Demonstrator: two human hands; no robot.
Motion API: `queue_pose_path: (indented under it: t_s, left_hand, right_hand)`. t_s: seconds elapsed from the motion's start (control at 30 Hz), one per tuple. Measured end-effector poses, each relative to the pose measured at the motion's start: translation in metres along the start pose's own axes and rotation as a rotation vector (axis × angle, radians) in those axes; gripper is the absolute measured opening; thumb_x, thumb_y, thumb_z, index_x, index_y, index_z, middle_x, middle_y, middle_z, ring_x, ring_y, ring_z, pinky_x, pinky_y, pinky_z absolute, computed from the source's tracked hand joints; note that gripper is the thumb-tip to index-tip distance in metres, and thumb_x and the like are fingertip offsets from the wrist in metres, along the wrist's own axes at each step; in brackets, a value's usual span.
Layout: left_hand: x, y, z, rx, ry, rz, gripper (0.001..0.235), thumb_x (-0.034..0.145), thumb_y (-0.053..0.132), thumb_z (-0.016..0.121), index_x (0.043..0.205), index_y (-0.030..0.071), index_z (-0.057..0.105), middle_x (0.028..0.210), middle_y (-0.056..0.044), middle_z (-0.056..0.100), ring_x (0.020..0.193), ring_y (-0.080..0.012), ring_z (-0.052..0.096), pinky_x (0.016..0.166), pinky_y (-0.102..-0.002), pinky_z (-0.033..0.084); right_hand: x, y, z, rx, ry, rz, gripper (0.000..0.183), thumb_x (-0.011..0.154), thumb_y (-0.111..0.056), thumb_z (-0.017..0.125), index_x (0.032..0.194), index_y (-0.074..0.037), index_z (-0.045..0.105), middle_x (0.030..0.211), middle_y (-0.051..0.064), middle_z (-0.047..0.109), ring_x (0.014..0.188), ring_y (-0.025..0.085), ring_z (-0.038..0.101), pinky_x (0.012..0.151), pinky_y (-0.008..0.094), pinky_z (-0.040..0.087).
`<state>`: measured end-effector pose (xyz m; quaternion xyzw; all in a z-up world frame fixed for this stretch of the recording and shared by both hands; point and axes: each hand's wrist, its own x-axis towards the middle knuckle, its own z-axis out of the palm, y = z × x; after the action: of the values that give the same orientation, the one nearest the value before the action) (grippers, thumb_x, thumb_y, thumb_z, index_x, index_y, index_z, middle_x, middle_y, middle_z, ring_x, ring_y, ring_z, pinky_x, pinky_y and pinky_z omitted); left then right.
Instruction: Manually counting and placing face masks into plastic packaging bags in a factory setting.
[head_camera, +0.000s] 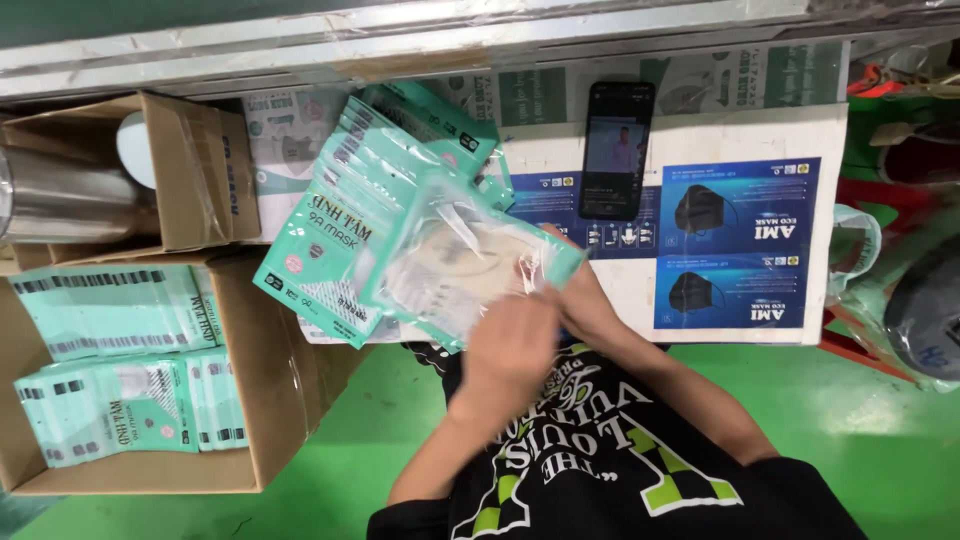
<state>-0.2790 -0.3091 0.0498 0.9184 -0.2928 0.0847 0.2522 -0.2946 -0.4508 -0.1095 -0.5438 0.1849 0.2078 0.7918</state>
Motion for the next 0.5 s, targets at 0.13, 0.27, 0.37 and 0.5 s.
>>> queue_pose_path:
  t_s: [0.13, 0.27, 0.37, 0.5]
  left_hand:
    - [-0.019, -0.003, 0.022, 0.027, 0.055, -0.045, 0.014, 0.078, 0.002, 0.066, 0.092, 0.002, 0.062, 0.079, -0.011, 0.052, 0.071, -0.0280, 0.054, 0.063, -0.040, 0.044]
    - [-0.010, 0.014, -0.003, -0.169, 0.074, -0.082, 0.022, 0.085, 0.000, 0.069, 0.107, -0.003, 0.066, 0.088, -0.013, 0.059, 0.080, -0.0304, 0.060, 0.071, -0.041, 0.047]
    - [0.017, 0.014, -0.044, -0.276, 0.107, -0.110, 0.027, 0.087, 0.002, 0.069, 0.113, -0.003, 0.068, 0.101, -0.016, 0.065, 0.094, -0.0356, 0.064, 0.087, -0.045, 0.046]
    - [0.017, -0.018, -0.056, -0.373, 0.073, -0.063, 0.026, 0.085, 0.007, 0.071, 0.111, 0.003, 0.069, 0.113, -0.014, 0.070, 0.113, -0.0384, 0.066, 0.108, -0.052, 0.040]
  right_hand:
    - [-0.017, -0.061, 0.033, 0.197, -0.149, -0.076, 0.040, 0.091, -0.009, 0.067, 0.130, -0.005, 0.058, 0.119, 0.001, 0.069, 0.108, 0.007, 0.065, 0.092, 0.023, 0.055]
    - [-0.030, -0.060, 0.019, 0.089, 0.041, 0.075, 0.029, 0.087, -0.005, 0.069, 0.115, -0.006, 0.068, 0.104, 0.002, 0.073, 0.093, 0.008, 0.068, 0.083, 0.027, 0.058]
    - [-0.043, -0.050, -0.007, -0.206, -0.031, -0.050, 0.017, 0.088, 0.001, 0.079, 0.101, 0.003, 0.068, 0.092, 0.009, 0.067, 0.083, 0.012, 0.059, 0.073, 0.030, 0.051]
    - [-0.078, -0.111, 0.006, -0.590, -0.144, -0.341, 0.023, 0.072, 0.001, 0.078, 0.094, 0.000, 0.071, 0.092, 0.008, 0.075, 0.085, 0.016, 0.072, 0.080, 0.028, 0.057]
